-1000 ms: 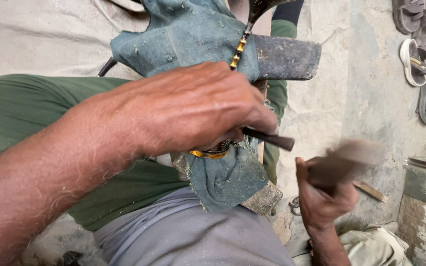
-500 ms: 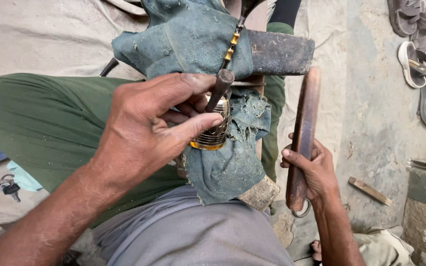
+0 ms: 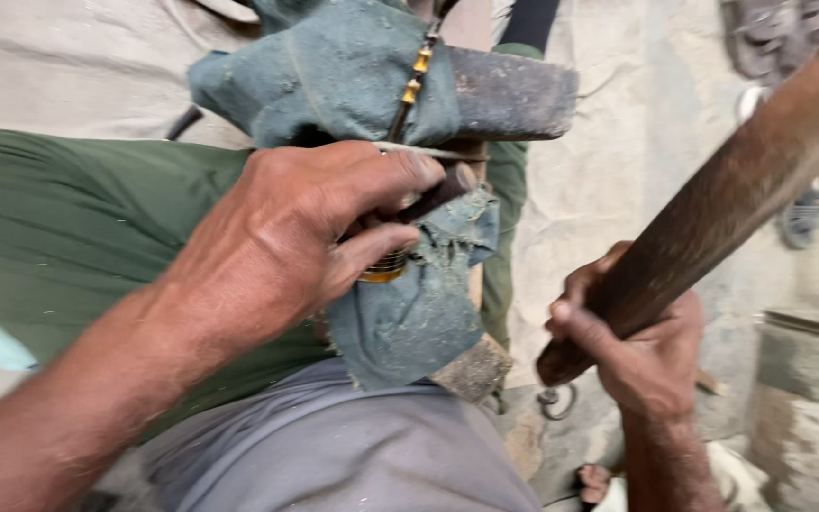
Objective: The person sits cross-legged on the floor with a brass bell held in cloth and cord on a stone block. They hold a steel punch against the bell's surface and repeatedly strike the punch with a wooden mallet, repositioning the punch around the bell to work the metal.
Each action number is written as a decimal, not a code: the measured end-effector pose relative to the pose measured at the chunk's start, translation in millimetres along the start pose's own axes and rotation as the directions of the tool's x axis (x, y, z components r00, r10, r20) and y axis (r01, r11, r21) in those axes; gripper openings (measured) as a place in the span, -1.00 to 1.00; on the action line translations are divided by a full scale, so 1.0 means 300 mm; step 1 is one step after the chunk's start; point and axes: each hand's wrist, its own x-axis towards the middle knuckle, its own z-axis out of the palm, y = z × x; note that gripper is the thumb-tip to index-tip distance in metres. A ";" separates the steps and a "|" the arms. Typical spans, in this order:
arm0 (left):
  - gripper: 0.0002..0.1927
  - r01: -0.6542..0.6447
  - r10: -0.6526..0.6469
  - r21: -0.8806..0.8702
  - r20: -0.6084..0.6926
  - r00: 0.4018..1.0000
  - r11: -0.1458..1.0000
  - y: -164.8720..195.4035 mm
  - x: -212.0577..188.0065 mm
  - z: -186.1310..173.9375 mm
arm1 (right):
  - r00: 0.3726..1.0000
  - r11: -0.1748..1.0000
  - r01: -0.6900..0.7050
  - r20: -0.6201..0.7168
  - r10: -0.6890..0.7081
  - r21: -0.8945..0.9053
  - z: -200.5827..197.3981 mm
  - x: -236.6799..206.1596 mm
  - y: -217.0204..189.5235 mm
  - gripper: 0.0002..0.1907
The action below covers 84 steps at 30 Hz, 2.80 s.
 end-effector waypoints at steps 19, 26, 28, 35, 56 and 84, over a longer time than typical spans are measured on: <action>-0.61 -0.044 0.035 0.018 0.343 0.939 0.999 0.000 0.112 -0.012 | 0.947 0.893 -0.304 -0.209 0.244 -0.331 0.051 -0.168 0.151 -0.75; -0.56 0.206 -0.213 -0.114 -0.054 0.976 0.972 -0.006 -0.051 0.018 | 0.966 0.935 -0.257 -0.060 0.250 -0.244 0.001 -0.091 0.088 -0.56; -0.58 0.249 -0.265 -0.159 -0.095 0.959 0.955 -0.022 -0.082 0.037 | 0.976 0.954 -0.217 -0.051 0.211 -0.207 0.001 -0.066 0.047 -0.49; -0.58 0.204 -0.223 -0.155 -0.119 0.968 0.967 -0.019 -0.070 0.046 | 0.990 0.979 -0.130 -0.065 0.122 -0.159 0.001 -0.051 -0.082 -0.46; -0.56 0.171 -0.167 -0.083 0.052 0.985 0.982 -0.008 0.000 -0.013 | 0.951 0.949 -0.309 -0.019 0.308 -0.066 -0.001 -0.127 0.118 -0.52; -0.51 0.157 -0.171 -0.098 -0.154 0.973 0.983 -0.032 -0.097 0.054 | 0.967 0.554 0.248 0.233 -0.099 -0.795 -0.069 0.155 -0.301 -0.52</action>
